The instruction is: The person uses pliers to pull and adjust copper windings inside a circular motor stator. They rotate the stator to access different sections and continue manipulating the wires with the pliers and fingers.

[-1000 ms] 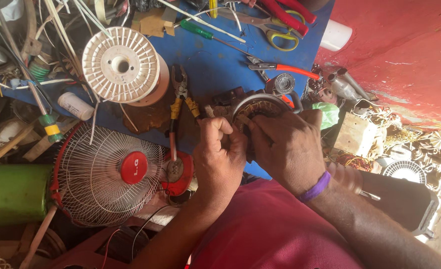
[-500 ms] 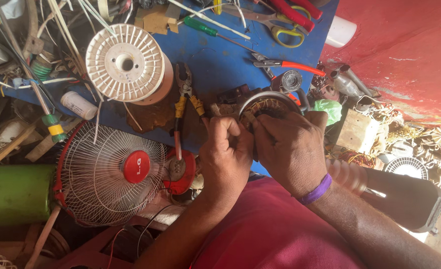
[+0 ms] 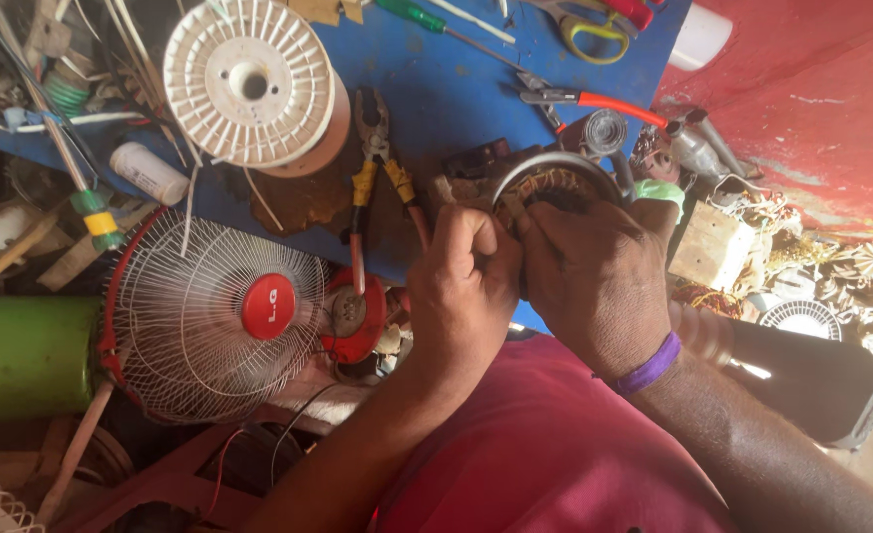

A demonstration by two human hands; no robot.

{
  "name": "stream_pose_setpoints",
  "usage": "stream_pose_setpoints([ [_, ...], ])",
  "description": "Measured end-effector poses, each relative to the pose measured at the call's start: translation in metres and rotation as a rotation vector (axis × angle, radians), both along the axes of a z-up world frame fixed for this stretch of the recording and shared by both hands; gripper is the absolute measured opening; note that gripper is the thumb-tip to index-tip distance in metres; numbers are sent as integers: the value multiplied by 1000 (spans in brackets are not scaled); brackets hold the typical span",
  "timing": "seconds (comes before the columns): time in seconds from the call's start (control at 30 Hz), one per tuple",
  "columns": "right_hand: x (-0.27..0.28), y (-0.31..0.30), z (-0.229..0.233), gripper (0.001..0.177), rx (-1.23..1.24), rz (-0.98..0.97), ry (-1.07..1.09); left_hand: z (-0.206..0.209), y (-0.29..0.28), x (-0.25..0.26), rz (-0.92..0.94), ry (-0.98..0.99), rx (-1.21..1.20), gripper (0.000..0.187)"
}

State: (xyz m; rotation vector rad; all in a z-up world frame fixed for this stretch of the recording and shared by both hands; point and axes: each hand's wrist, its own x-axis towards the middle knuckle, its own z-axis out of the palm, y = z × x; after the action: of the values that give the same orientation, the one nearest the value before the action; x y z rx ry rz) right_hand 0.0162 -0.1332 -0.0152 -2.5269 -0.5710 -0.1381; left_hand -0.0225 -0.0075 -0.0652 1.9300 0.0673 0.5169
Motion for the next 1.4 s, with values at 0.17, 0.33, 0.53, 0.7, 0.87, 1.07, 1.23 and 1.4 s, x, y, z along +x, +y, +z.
stream_pose_setpoints([
  [0.17,-5,-1,2,7,52,46,-60,2,1,1,-10,16,-37,26],
  [0.33,-8,-5,3,16,172,-101,45,3,3,1,-18,2,-24,27],
  [0.53,-13,-5,-4,14,199,-170,47,1,4,0,-44,5,-17,27],
  [0.7,-11,-6,2,11,133,-113,-79,2,2,0,-16,-18,20,25],
  [0.87,-10,-7,-3,9,95,-85,-95,0,3,-1,-41,19,-17,25],
  [1.07,31,-39,1,19,361,-272,20,4,4,0,-40,-9,-4,24],
  [1.23,150,-62,-34,30,140,-18,73,15,3,-12,-7,57,40,21],
  [1.4,189,-47,-85,37,445,115,278,34,-1,-20,37,422,-187,25],
])
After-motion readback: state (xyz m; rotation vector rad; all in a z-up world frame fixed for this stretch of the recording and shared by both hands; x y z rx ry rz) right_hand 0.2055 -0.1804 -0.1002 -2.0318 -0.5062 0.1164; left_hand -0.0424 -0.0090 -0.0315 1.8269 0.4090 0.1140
